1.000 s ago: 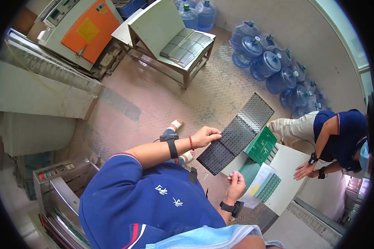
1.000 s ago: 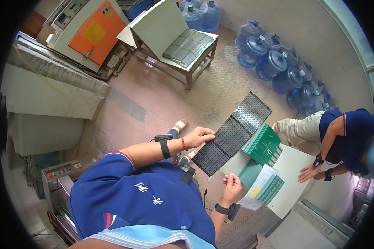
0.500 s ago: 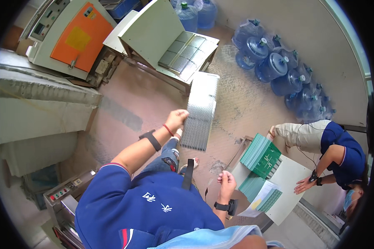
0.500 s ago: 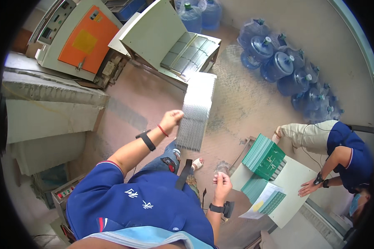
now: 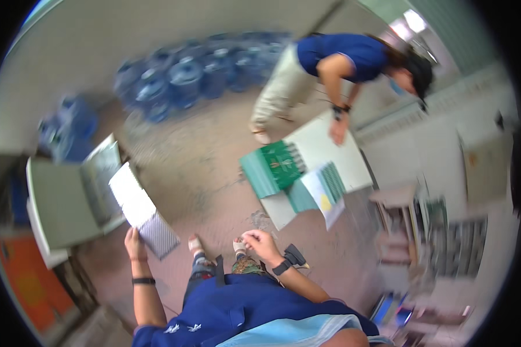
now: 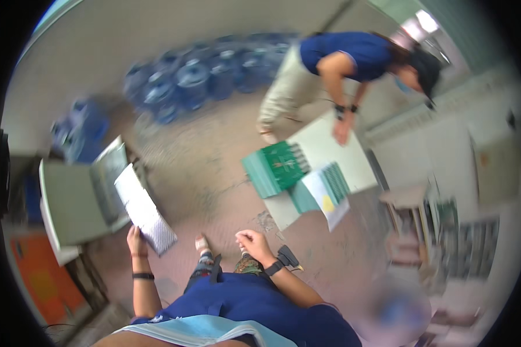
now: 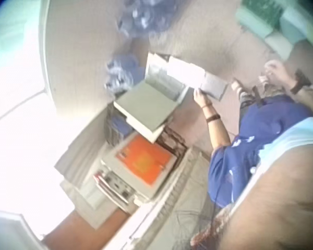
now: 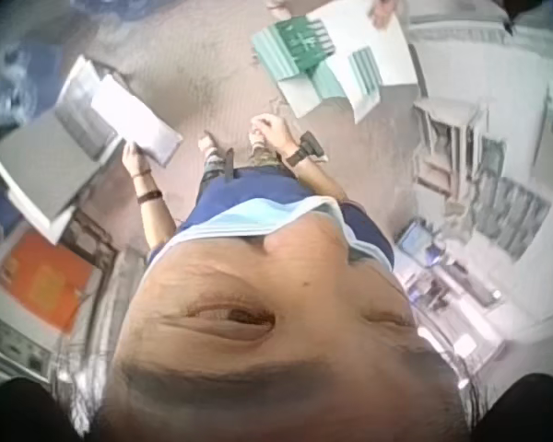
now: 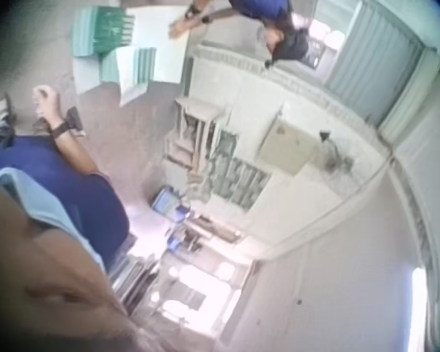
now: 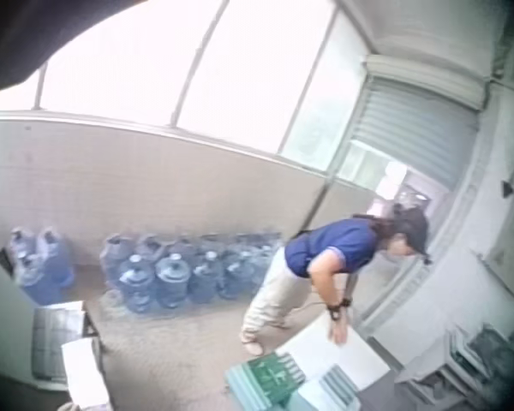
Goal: Transporting metal grid frames between work areas and handing them to a colleague.
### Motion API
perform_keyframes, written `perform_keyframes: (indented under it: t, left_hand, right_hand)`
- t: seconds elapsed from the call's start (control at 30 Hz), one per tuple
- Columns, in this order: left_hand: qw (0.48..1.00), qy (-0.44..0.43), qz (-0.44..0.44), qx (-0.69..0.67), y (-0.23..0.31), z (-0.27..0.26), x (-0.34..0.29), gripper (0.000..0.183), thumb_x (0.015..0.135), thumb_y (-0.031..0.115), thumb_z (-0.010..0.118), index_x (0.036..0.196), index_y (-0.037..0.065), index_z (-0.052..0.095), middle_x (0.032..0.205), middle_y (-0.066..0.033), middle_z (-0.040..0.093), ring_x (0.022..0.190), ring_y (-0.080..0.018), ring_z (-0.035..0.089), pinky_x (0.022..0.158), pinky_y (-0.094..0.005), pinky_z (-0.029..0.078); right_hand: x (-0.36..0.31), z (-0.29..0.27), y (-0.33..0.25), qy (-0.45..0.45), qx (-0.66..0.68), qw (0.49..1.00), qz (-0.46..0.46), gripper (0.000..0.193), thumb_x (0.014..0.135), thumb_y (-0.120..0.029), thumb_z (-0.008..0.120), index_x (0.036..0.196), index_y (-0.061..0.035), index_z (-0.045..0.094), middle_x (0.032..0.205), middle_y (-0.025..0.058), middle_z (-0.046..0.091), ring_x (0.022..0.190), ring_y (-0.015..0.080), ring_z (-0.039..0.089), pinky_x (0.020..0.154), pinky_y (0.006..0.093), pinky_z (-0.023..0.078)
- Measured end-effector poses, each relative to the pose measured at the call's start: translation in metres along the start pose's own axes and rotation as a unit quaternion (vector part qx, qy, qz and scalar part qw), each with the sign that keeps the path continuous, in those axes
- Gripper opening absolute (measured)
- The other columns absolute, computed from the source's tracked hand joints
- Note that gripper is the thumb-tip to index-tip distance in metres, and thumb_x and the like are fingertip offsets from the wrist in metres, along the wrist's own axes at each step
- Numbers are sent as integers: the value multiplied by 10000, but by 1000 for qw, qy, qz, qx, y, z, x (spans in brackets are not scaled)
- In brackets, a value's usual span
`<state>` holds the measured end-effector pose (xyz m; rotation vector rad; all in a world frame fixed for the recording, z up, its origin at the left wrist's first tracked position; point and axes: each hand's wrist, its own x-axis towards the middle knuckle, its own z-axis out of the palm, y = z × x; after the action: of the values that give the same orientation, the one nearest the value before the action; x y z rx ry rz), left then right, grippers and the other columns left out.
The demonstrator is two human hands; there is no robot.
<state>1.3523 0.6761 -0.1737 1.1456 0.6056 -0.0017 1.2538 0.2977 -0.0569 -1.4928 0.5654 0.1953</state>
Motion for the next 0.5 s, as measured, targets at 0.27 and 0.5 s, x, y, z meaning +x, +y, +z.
perform_keyframes:
  t: [0.27,0.5]
  left_hand:
    - [974,-130,50,180,-51,106,66,236,848,145,537,970,-54,569,816,-16,584,695,-71,507,622,-203,403]
    - [955,-202,97,192,-32,189,74,255,853,126,524,1002,-79,551,869,-43,592,771,-95,515,708,-225,409]
  right_hand:
    - [-12,-55,-6,103,14,993,-49,141,827,-102,550,887,18,591,722,37,592,600,63,521,533,191,423]
    - [-12,-78,6,183,73,979,-45,129,821,-81,554,882,28,587,727,46,593,607,67,522,552,194,427]
